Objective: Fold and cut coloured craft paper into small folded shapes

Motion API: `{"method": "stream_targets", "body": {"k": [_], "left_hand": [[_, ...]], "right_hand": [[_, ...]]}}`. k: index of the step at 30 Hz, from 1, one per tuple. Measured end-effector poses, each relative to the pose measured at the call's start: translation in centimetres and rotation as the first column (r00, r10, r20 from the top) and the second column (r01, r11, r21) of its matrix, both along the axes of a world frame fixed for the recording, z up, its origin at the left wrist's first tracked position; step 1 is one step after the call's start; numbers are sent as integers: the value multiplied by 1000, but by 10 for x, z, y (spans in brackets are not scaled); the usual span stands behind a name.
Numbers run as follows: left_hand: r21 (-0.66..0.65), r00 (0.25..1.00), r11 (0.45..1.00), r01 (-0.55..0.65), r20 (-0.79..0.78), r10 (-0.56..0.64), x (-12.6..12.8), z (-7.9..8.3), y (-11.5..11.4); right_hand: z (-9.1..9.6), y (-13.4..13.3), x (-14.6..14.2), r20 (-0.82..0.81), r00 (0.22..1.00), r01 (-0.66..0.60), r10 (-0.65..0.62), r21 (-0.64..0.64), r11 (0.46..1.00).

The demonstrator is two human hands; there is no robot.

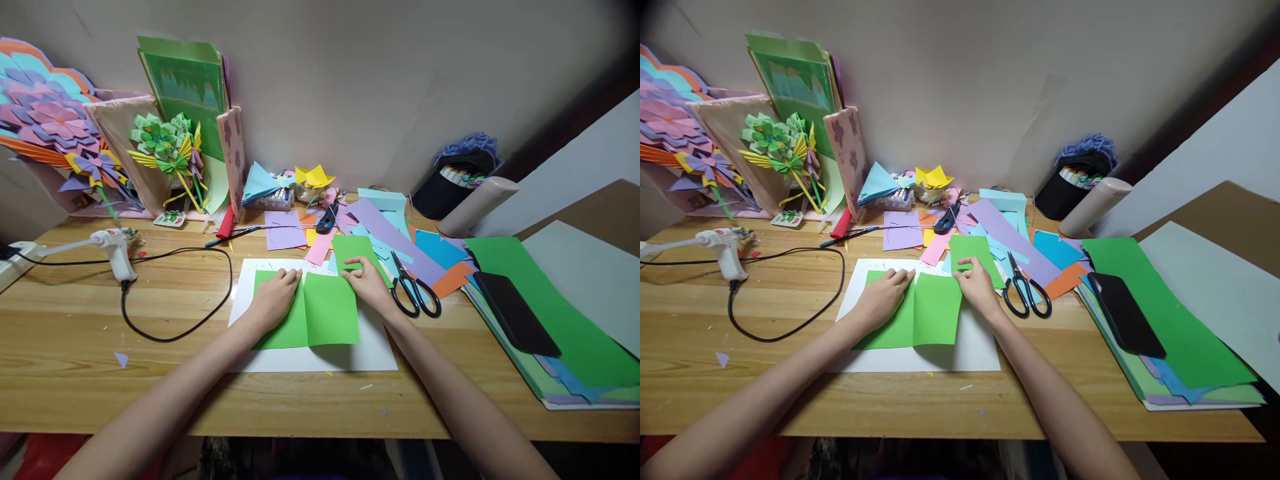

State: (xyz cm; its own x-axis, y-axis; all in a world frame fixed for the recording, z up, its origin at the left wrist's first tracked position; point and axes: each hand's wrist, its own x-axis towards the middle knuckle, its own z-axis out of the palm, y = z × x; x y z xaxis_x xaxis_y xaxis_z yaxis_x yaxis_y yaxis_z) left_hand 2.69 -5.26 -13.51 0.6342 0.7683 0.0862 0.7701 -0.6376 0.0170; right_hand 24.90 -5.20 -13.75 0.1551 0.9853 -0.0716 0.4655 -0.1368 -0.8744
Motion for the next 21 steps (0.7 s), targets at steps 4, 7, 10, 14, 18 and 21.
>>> {"method": "stream_targets", "body": {"k": [4,7,10,14,18,21], "left_hand": [[8,998,1000,-26,65,25,-2,-1,1],[64,982,994,-88,173,76,-6,0,3],[54,955,989,-140,272,120,-8,2,2],[-111,959,994,-25,278,55,-10,-4,-1],[-189,969,982,-2,243,49,-10,-12,0],[-191,972,981,-19,228,63,-9,-15,1]], "right_hand": [[7,-6,6,-163,983,-114,88,-160,980],[9,-5,8,-224,960,-220,171,-218,951],[9,1,6,-216,968,-150,125,-104,983],[3,13,3,-179,981,-69,73,24,997],[-4,18,4,-172,984,-40,38,-10,999],[-5,15,4,-150,989,-23,17,-38,999]]}}
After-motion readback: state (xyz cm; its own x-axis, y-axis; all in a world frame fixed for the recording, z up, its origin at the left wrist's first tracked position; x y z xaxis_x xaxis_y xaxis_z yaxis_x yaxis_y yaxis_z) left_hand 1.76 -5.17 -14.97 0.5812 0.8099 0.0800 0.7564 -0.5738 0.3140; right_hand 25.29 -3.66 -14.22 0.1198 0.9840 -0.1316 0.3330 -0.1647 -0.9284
